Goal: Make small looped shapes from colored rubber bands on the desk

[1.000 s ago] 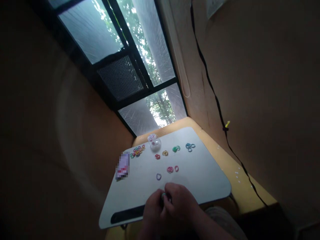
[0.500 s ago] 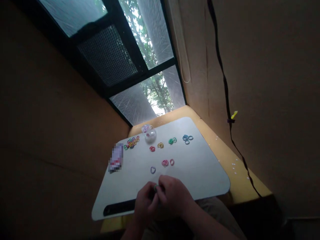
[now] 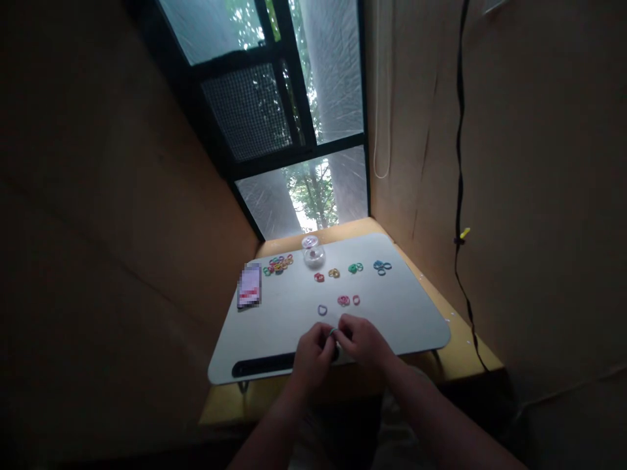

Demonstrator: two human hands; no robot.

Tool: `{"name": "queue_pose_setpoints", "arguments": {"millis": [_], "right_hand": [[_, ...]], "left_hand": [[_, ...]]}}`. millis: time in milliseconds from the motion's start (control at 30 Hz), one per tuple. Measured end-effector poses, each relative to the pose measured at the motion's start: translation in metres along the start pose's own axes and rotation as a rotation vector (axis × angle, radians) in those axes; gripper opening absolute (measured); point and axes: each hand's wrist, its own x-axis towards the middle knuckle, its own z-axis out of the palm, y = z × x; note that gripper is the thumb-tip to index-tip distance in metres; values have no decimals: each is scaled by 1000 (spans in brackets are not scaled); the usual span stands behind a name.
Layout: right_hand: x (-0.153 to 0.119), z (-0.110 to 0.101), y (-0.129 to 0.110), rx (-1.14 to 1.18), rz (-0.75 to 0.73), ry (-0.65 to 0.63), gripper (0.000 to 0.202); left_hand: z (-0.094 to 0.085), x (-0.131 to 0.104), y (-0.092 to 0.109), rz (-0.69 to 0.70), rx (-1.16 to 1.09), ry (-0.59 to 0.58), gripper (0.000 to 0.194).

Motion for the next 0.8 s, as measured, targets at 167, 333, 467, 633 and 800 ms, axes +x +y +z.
{"name": "queue_pose_setpoints", "arguments": {"millis": [167, 333, 467, 633, 800], "right_hand": [[-3, -1, -4, 50, -30, 24, 12], [-1, 2, 3, 46, -12, 41, 11], [-1, 4, 6, 11, -2, 53, 12], [-2, 5, 4, -39, -7, 67, 14], [-2, 5, 3, -41, -27, 57, 15]], "left_hand": [[-1, 1, -5, 25, -34, -16, 17], [1, 2, -9, 29, -15, -13, 18], [2, 1, -9, 43, 3, -15, 19], [1, -1, -7, 52, 15, 27, 21], [3, -1, -8, 55, -16, 68, 14]]}}
